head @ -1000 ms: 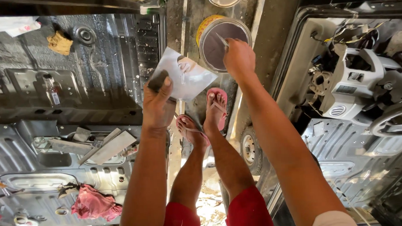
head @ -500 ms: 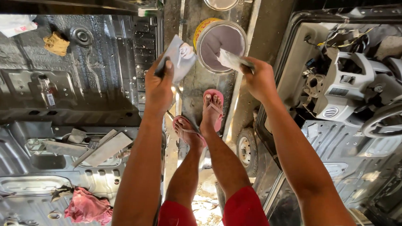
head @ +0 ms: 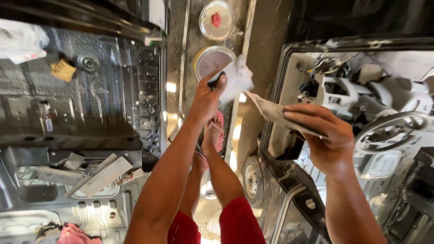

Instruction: The person applies a white body filler paste onto the hood of a car using a putty knife. They spread the filler across the surface, then dip the knife into a container to gather more paste before continuing to smooth the application.

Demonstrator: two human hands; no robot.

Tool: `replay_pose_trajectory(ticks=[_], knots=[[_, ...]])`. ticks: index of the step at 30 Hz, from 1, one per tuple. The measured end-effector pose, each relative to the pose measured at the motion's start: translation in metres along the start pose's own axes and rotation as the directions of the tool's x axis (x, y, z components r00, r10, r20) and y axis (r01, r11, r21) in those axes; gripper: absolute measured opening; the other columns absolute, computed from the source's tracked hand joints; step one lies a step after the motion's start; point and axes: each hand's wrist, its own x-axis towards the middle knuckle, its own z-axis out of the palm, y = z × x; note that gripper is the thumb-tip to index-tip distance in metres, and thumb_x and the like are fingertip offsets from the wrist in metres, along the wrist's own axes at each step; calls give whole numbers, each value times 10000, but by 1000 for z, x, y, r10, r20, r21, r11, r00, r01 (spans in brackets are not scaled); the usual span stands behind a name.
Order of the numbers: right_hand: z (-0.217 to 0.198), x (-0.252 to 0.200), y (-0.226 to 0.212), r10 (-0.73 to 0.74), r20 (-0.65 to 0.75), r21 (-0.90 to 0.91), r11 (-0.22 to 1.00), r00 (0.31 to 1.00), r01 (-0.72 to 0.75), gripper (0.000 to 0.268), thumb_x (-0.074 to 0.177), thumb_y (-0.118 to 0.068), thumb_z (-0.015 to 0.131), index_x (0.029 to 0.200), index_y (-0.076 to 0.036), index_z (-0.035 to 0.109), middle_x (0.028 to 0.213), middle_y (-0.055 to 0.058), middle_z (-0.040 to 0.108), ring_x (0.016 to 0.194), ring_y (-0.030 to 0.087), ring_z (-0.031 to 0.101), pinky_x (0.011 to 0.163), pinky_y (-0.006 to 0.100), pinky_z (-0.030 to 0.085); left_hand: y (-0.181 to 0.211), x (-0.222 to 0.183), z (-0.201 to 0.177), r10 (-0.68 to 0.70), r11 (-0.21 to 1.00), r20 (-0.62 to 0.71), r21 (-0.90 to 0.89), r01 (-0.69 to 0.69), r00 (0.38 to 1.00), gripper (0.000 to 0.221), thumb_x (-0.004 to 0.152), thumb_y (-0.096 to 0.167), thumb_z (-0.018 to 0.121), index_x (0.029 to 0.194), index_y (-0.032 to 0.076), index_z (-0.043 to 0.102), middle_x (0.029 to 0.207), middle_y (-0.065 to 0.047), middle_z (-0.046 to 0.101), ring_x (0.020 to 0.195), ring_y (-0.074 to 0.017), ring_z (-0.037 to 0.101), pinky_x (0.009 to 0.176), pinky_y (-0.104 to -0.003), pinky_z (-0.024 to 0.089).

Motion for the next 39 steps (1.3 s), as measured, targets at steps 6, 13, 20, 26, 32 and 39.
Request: replay_pose_trajectory(ticks=[6, 13, 20, 26, 32, 39], knots=[[-84, -9, -110, -170, -97, 287, 939, 981, 191, 335, 998, -394, 585, 1110, -92, 677, 1178, 153, 673, 1180, 336, 660, 1096, 478, 575, 162, -32, 49, 27, 515, 237, -836, 189, 971, 186, 1013, 214, 642, 1152, 93, 614, 1006, -38, 659, 975, -204, 646, 861, -340, 538], [-131, -4, -217, -310, -346, 517, 724, 886, 456, 115, 891, -76, 673, 1004, -56, 670, 1033, 364, 644, 1073, 587, 646, 935, 690, 530, 320, -63, 99, 98, 408, 259, -891, 198, 961, 296, 1035, 227, 490, 1039, -12, 665, 1033, -217, 722, 946, -290, 724, 944, -490, 537], [-171, 15, -360, -428, -325, 67, 879, 843, 472, 216, 950, -142, 604, 979, 51, 698, 1104, 294, 705, 1015, 451, 710, 862, 532, 550, 523, -118, 112, 428, 864, -127, -234, -446, 895, 383, 1069, 205, 476, 1349, -32, 583, 1301, -228, 637, 1166, -149, 511, 1051, -441, 456], [-173, 19, -437, -532, -208, -124, 847, 821, 518, 231, 996, -38, 534, 1135, 23, 707, 1118, 223, 712, 987, 424, 700, 807, 483, 558, 597, -165, 86, 555, 804, -176, -137, -579, 813, 416, 1086, 198, 415, 1421, -24, 524, 1345, -244, 605, 1176, -222, 595, 1054, -478, 457], [-137, 23, -377, -97, -166, 309, 940, 981, 145, 142, 924, 8, 630, 1051, 33, 689, 992, 142, 662, 964, 197, 556, 853, 395, 474, 639, -216, 41, 795, 606, -133, 166, -777, 592, 455, 1048, 298, 446, 1260, -57, 636, 1143, -231, 683, 1040, -358, 680, 874, -497, 553], [-96, 20, -473, 69, 275, 899, 334, 959, -283, 271, 864, 66, 642, 1132, 30, 653, 899, 119, 690, 765, 227, 685, 772, 338, 537, 697, -284, 37, 974, 29, 125, 761, -648, 191, 411, 1069, 350, 405, 1214, 94, 691, 1186, -170, 684, 1090, -392, 700, 886, -449, 592]])
